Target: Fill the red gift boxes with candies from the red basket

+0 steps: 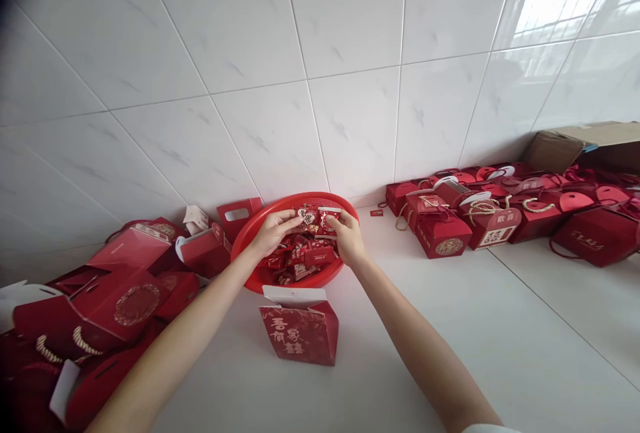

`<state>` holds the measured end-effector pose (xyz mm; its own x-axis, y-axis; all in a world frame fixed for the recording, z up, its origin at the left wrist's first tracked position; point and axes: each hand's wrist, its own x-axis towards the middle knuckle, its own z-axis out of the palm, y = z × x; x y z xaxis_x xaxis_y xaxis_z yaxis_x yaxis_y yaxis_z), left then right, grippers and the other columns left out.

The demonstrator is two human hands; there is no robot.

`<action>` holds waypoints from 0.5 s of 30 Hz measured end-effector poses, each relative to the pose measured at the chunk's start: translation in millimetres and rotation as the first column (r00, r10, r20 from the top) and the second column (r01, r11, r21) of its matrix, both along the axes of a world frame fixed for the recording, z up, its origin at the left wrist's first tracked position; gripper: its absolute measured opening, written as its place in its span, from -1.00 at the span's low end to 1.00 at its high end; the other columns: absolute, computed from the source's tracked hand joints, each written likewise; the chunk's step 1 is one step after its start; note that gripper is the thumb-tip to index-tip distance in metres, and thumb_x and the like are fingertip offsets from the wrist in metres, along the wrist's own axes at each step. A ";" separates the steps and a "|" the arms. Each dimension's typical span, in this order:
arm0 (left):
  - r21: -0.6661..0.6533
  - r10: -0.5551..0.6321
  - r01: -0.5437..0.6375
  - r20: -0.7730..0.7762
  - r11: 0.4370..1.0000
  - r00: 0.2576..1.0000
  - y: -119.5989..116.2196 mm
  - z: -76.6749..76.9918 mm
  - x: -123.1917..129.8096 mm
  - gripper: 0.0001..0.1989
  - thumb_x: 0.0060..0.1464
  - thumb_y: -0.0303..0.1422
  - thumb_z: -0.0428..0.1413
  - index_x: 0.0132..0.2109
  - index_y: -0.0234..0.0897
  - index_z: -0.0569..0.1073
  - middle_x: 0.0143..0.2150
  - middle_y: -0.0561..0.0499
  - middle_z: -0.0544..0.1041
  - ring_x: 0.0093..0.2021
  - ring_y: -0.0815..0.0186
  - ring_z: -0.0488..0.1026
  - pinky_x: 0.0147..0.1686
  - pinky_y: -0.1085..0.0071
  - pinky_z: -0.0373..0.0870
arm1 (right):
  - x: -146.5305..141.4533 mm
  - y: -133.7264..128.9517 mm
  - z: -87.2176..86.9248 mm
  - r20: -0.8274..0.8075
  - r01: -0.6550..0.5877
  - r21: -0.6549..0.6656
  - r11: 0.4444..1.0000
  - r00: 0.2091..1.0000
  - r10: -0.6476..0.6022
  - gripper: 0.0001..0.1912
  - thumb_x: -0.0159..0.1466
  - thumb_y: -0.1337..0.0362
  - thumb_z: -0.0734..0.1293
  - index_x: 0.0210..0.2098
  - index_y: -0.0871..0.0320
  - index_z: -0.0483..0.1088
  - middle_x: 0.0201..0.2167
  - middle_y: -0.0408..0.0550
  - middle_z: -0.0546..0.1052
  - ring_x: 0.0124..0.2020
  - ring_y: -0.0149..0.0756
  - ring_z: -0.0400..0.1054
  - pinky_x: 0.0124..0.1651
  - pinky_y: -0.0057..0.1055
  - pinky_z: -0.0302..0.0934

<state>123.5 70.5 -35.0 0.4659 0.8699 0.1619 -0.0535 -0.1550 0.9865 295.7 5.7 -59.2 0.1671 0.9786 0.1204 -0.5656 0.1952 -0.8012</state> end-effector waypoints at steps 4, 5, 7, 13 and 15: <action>-0.018 0.030 -0.030 0.034 0.999 0.999 -2.1 3.3 1.2 -0.59 -0.24 -0.08 0.43 -0.32 -0.30 0.63 -0.28 -0.01 0.65 -0.25 0.22 0.58 -0.06 0.25 0.53 | 0.4 0.1 1.4 0.026 0.004 -0.023 1.000 1.000 -0.004 -0.68 -0.03 0.11 0.53 -0.33 0.12 0.53 -0.37 -0.10 0.65 -0.31 -0.16 0.54 -0.19 -0.24 0.45; -0.018 0.040 -0.039 0.037 0.999 0.999 -2.5 3.8 1.2 -0.58 -0.24 -0.07 0.43 -0.32 -0.30 0.62 -0.28 0.00 0.65 -0.25 0.22 0.57 -0.07 0.25 0.53 | 0.3 0.1 1.7 0.026 0.015 -0.026 1.000 1.000 -0.014 -0.69 -0.03 0.11 0.53 -0.33 0.12 0.53 -0.38 -0.10 0.65 -0.32 -0.17 0.53 -0.21 -0.25 0.45; -0.014 0.062 -0.062 0.040 0.998 0.997 -2.4 3.9 1.0 -0.58 -0.23 -0.05 0.43 -0.33 -0.29 0.61 -0.29 0.00 0.64 -0.25 0.22 0.57 -0.08 0.26 0.53 | 0.1 -0.2 2.4 0.013 0.032 -0.032 0.999 0.999 -0.031 -0.71 -0.03 0.11 0.52 -0.36 0.11 0.52 -0.40 -0.11 0.64 -0.33 -0.18 0.53 -0.23 -0.26 0.45; 0.071 0.108 -0.106 -0.023 0.992 0.994 0.7 -1.4 -0.6 -0.59 -0.14 -0.02 0.37 -0.30 -0.28 0.63 -0.27 -0.04 0.66 -0.23 0.17 0.57 -0.12 0.28 0.49 | 0.7 -2.9 4.2 -0.010 0.019 0.007 1.000 1.000 -0.018 -0.71 -0.01 0.12 0.54 -0.33 0.09 0.53 -0.33 -0.11 0.64 -0.25 -0.15 0.53 -0.14 -0.19 0.47; 0.093 0.119 -0.114 -0.046 0.989 0.992 1.3 -2.5 -0.9 -0.60 -0.12 -0.02 0.36 -0.28 -0.26 0.64 -0.25 -0.03 0.67 -0.22 0.17 0.56 -0.12 0.29 0.48 | 1.3 -4.0 4.5 -0.008 0.006 0.014 1.000 1.000 -0.006 -0.71 -0.01 0.11 0.56 -0.35 0.10 0.53 -0.33 -0.10 0.64 -0.24 -0.15 0.53 -0.12 -0.18 0.46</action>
